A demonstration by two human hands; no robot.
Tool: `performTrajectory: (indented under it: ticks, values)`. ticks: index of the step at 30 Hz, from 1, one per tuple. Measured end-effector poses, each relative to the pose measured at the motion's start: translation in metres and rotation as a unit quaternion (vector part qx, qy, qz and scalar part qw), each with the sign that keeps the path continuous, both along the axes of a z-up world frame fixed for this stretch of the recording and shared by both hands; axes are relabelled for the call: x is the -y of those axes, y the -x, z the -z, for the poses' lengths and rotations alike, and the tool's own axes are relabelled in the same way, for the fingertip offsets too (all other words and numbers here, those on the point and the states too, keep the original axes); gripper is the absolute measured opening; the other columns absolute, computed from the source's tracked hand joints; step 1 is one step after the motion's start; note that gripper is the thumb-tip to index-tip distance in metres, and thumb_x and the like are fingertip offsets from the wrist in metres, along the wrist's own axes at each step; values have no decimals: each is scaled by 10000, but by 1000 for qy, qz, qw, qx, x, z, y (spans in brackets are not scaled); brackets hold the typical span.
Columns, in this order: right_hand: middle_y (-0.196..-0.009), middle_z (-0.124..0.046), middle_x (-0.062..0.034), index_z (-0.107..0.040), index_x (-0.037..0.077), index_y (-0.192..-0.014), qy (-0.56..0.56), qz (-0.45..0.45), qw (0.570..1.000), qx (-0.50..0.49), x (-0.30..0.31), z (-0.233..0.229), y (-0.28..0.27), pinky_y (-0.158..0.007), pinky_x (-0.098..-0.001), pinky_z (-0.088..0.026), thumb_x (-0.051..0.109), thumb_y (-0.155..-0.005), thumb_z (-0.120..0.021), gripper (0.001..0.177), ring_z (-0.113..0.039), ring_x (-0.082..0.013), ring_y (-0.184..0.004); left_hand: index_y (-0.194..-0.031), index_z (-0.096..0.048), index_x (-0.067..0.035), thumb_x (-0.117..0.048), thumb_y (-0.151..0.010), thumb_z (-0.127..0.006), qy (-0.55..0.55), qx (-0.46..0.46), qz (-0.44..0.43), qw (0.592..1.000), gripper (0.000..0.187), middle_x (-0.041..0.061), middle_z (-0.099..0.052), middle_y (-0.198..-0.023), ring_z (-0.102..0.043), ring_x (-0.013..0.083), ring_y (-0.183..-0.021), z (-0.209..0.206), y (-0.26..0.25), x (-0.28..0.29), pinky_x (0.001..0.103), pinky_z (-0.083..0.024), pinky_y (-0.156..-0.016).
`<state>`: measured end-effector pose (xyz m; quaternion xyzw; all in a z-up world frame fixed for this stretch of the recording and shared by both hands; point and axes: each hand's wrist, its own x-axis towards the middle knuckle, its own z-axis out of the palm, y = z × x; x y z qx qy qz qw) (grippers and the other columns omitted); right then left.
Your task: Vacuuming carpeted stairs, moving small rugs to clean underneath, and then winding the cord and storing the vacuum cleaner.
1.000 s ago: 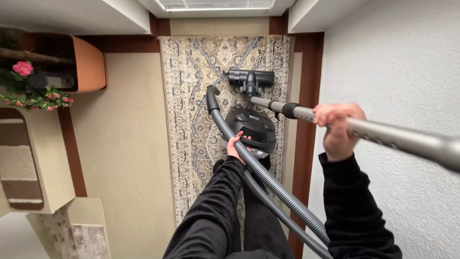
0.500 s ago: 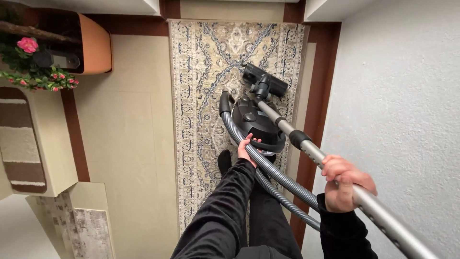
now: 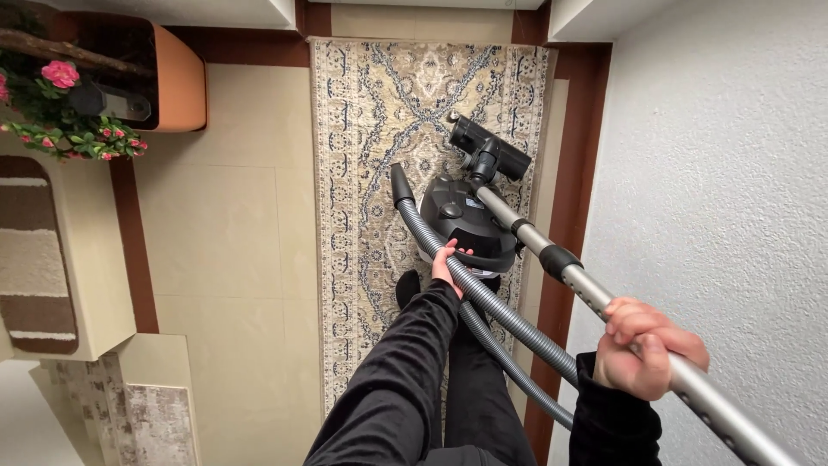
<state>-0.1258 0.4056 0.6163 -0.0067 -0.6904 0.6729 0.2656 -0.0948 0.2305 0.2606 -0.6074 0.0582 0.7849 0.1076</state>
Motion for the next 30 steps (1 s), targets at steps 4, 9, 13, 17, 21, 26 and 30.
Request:
performTrajectory:
  ticks: [4,9,13,17,21,26,30]
  values:
    - [-605,-405,-112,-397,155,-864,9,43,999,-9,1,6,-6,-657,-454,-532,175,-960,-499,141,-412,-212,-495,-1278,-795,-148,-190,-932,-732,-2,1,-6,1000,354,103,-705,-1057,-792,339,-1034,7,-1,4,417,-654,-934]
    - [-601,-419,-97,-414,147,-839,0,20,1000,-4,17,-7,-9,-645,-429,-530,170,-947,-491,135,-433,-203,-507,-1234,-811,-170,-184,-944,-733,6,9,13,1000,300,57,-716,-979,-812,304,-942,-9,7,3,380,-640,-778]
    - [-600,-432,-104,-418,128,-815,3,6,1000,-18,22,-5,-6,-612,-430,-523,175,-935,-499,152,-441,-214,-499,-1246,-823,-128,-146,-932,-751,15,21,25,999,323,78,-714,-966,-812,312,-953,-24,17,0,386,-657,-800]
    - [-591,-437,-95,-389,121,-717,-11,-57,998,-34,31,3,2,-604,-440,-545,165,-949,-534,277,-459,-216,-485,-1221,-834,-100,-110,-921,-750,27,26,25,999,312,100,-700,-939,-799,322,-878,-27,28,-4,407,-672,-773]
    - [-541,-504,-93,-513,115,-756,-5,-103,991,-91,38,45,2,-608,-480,-602,161,-923,-617,202,-526,-224,-464,-1275,-829,-104,-116,-889,-801,38,-19,20,999,387,156,-656,-1075,-805,348,-952,8,20,-14,448,-700,-870]
    - [-474,-533,-83,-549,96,-651,-20,-137,983,-122,53,68,16,-546,-499,-594,78,-888,-671,267,-534,-235,-415,-1283,-827,-122,-151,-854,-891,43,-52,34,997,435,181,-645,-1135,-823,349,-1013,30,32,-19,463,-735,-893]
    - [-569,-611,-97,-589,81,-748,-21,-175,980,-93,48,67,42,-704,-539,-630,96,-977,-654,239,-651,-269,-531,-1068,-811,-79,-162,-746,-980,52,-39,86,994,373,190,-671,-936,-797,361,-804,59,44,-21,506,-723,-698]
